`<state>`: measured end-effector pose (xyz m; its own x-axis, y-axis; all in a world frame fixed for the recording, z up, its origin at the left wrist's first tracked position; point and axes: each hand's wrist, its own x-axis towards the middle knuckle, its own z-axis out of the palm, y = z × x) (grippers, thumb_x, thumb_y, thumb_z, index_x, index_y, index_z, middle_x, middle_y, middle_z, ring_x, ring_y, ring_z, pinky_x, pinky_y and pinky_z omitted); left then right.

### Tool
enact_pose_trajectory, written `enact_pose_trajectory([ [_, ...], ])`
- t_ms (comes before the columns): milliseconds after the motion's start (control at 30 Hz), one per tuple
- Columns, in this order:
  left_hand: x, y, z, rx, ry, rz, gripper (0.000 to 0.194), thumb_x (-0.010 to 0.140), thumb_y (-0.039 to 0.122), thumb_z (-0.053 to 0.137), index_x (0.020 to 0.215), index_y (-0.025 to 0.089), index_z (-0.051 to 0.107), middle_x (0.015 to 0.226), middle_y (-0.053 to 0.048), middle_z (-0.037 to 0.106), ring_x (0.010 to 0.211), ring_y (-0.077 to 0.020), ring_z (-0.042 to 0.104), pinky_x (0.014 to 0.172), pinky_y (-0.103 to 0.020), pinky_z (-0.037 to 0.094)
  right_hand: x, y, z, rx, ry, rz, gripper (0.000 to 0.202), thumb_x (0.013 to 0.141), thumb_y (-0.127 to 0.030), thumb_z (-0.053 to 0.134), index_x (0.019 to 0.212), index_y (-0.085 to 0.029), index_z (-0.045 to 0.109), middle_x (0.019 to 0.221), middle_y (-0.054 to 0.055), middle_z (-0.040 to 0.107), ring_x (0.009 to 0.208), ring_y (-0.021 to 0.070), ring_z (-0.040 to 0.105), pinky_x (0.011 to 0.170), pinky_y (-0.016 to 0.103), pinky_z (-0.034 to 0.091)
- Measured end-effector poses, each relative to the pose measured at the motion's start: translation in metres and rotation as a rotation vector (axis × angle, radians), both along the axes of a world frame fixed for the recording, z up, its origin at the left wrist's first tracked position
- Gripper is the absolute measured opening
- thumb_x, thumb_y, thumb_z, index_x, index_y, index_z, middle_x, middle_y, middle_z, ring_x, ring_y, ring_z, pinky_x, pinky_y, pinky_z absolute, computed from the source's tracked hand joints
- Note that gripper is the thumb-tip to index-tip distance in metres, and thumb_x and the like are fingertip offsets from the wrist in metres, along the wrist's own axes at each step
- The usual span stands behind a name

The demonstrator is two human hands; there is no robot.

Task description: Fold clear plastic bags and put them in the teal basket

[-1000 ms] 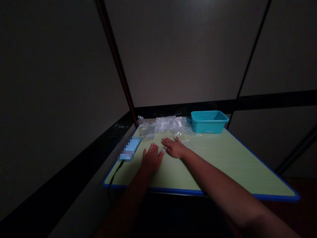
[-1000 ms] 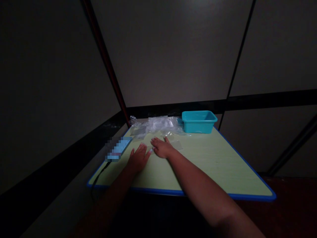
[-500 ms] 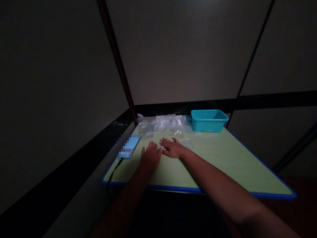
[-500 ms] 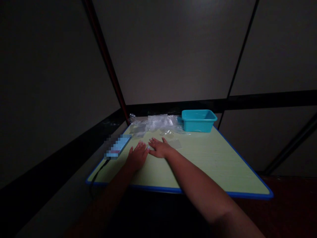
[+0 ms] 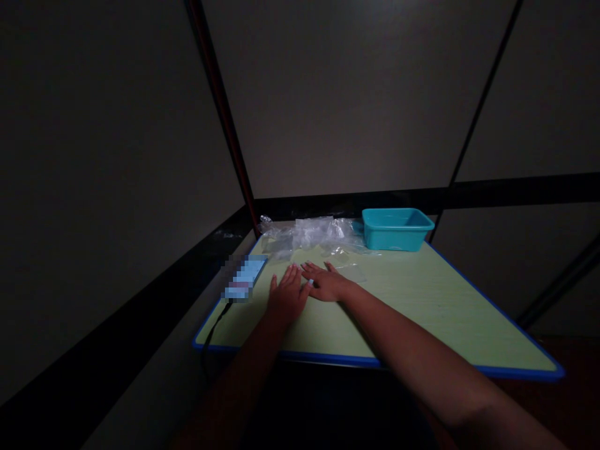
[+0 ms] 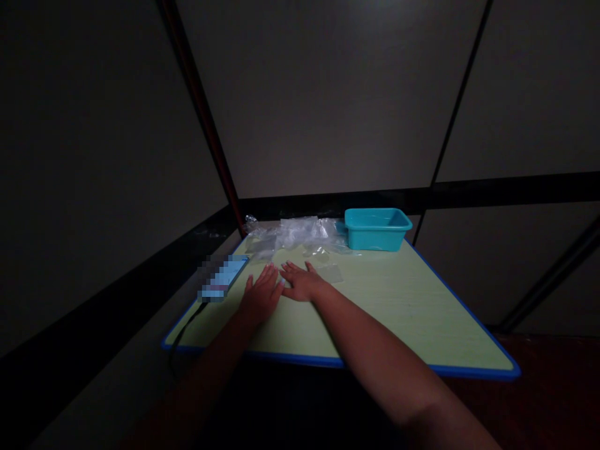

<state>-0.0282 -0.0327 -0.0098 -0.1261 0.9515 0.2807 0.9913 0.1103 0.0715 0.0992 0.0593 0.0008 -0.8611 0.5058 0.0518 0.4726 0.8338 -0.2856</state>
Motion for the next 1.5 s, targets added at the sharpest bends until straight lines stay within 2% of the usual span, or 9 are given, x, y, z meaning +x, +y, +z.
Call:
enact_pose_trajectory([
  [200, 0.0003, 0.0014, -0.0032, -0.039, -0.056, -0.062, 0.056, 0.094, 0.035, 0.026, 0.143, 0.009, 0.021, 0.146, -0.014, 0.029, 0.134, -0.0209, 0.030, 0.107, -0.051, 0.024, -0.0012, -0.0026, 0.0009, -0.005, -0.001, 0.010, 0.066, 0.085, -0.045, 0.039, 0.145, -0.025, 0.019, 0.149, 0.008, 0.020, 0.138, 0.0250, 0.015, 0.105, 0.060, 0.006],
  [600, -0.0002, 0.0008, -0.0041, -0.073, 0.036, 0.064, 0.054, 0.094, 0.044, 0.022, 0.134, 0.014, 0.042, 0.143, -0.013, 0.037, 0.134, -0.0252, 0.029, 0.105, -0.054, 0.026, -0.0006, 0.0004, 0.0004, -0.055, -0.030, -0.005, 0.073, 0.082, -0.055, 0.042, 0.144, -0.023, 0.022, 0.150, 0.006, 0.017, 0.138, 0.0253, 0.012, 0.106, 0.058, 0.006],
  [833, 0.0003, 0.0001, -0.0031, -0.071, 0.042, 0.088, 0.054, 0.094, 0.046, 0.023, 0.133, 0.016, 0.043, 0.142, -0.015, 0.038, 0.134, -0.0246, 0.029, 0.105, -0.052, 0.027, -0.0003, 0.0009, 0.0000, -0.061, -0.013, -0.002, 0.075, 0.080, -0.057, 0.044, 0.144, -0.024, 0.024, 0.150, 0.007, 0.018, 0.138, 0.0262, 0.013, 0.107, 0.058, 0.007],
  [933, -0.0005, 0.0006, -0.0049, -0.060, 0.049, 0.127, 0.056, 0.093, 0.047, 0.023, 0.132, 0.013, 0.044, 0.140, -0.018, 0.039, 0.133, -0.0261, 0.031, 0.104, -0.051, 0.028, 0.0002, 0.0002, 0.0008, -0.066, -0.010, -0.004, 0.076, 0.079, -0.058, 0.045, 0.144, -0.023, 0.025, 0.150, 0.007, 0.018, 0.138, 0.0267, 0.012, 0.106, 0.058, 0.006],
  [1067, -0.0023, 0.0016, -0.0075, -0.052, 0.064, 0.214, 0.064, 0.093, 0.049, 0.024, 0.131, 0.001, 0.044, 0.138, -0.024, 0.039, 0.133, -0.0293, 0.031, 0.104, -0.050, 0.029, 0.0003, -0.0002, 0.0012, -0.065, -0.009, 0.002, 0.077, 0.079, -0.059, 0.045, 0.144, -0.022, 0.025, 0.150, 0.007, 0.018, 0.138, 0.0272, 0.013, 0.106, 0.059, 0.007],
  [1167, -0.0027, 0.0018, -0.0075, -0.053, 0.068, 0.229, 0.065, 0.092, 0.048, 0.025, 0.131, -0.002, 0.042, 0.139, -0.025, 0.037, 0.134, -0.0297, 0.028, 0.103, -0.049, 0.030, -0.0004, 0.0003, -0.0001, -0.055, -0.009, 0.000, 0.077, 0.078, -0.058, 0.047, 0.144, -0.024, 0.024, 0.150, 0.008, 0.019, 0.138, 0.0273, 0.013, 0.106, 0.059, 0.008],
  [1267, -0.0022, 0.0011, -0.0065, -0.031, 0.063, 0.196, 0.060, 0.093, 0.046, 0.025, 0.134, 0.004, 0.040, 0.143, -0.021, 0.033, 0.135, -0.0287, 0.025, 0.103, -0.052, 0.029, -0.0011, 0.0009, -0.0014, -0.054, -0.005, 0.001, 0.078, 0.078, -0.057, 0.048, 0.144, -0.024, 0.024, 0.150, 0.008, 0.018, 0.138, 0.0269, 0.014, 0.106, 0.059, 0.007],
  [1367, -0.0011, 0.0004, -0.0053, -0.013, 0.068, 0.077, 0.054, 0.093, 0.043, 0.025, 0.136, 0.012, 0.039, 0.146, -0.015, 0.030, 0.136, -0.0255, 0.023, 0.105, -0.054, 0.025, -0.0012, 0.0011, -0.0018, -0.061, -0.003, 0.004, 0.077, 0.079, -0.054, 0.047, 0.144, -0.024, 0.022, 0.150, 0.008, 0.019, 0.138, 0.0259, 0.014, 0.106, 0.058, 0.007],
  [1500, 0.0009, 0.0002, -0.0041, -0.053, 0.045, -0.047, 0.051, 0.094, 0.038, 0.026, 0.137, 0.013, 0.038, 0.144, -0.011, 0.035, 0.133, -0.0212, 0.031, 0.106, -0.049, 0.028, -0.0012, 0.0014, -0.0019, -0.059, -0.014, 0.007, 0.074, 0.080, -0.048, 0.045, 0.145, -0.023, 0.020, 0.150, 0.008, 0.019, 0.138, 0.0259, 0.014, 0.105, 0.061, 0.009],
])
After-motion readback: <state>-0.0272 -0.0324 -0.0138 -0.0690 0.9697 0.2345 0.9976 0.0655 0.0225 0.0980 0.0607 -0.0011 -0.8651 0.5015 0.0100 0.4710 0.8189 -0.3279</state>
